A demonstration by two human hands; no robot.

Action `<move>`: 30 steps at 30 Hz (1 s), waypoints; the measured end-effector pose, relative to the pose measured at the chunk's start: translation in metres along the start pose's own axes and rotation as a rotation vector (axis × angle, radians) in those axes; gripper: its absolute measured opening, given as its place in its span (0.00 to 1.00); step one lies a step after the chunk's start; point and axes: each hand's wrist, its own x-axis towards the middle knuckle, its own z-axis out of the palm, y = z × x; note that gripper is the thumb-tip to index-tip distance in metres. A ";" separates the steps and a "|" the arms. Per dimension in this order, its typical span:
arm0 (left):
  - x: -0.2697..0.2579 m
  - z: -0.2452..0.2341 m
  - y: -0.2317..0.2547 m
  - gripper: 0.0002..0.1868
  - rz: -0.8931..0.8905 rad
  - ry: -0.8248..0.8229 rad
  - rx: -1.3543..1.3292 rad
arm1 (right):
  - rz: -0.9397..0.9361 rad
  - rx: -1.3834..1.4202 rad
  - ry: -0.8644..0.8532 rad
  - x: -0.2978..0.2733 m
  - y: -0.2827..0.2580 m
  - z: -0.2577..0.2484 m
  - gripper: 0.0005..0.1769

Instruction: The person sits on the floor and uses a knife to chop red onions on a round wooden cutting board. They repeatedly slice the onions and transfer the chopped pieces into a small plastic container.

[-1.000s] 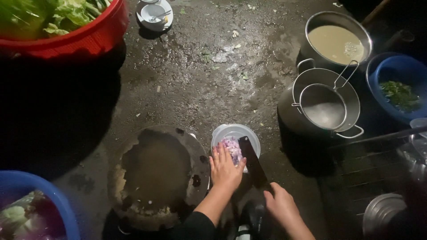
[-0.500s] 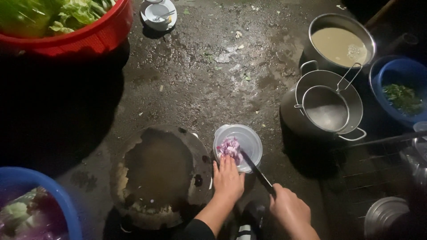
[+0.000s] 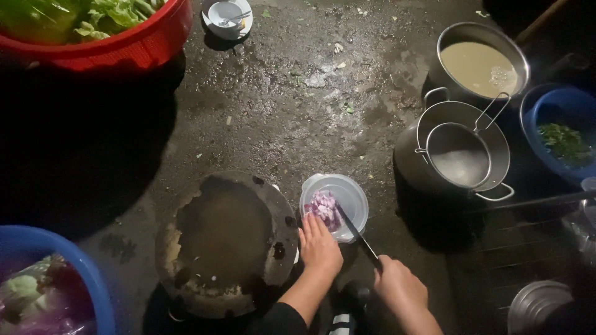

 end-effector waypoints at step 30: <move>-0.076 -0.087 -0.253 0.11 -0.135 1.265 -0.264 | -0.757 0.176 0.354 0.050 -0.016 0.089 0.49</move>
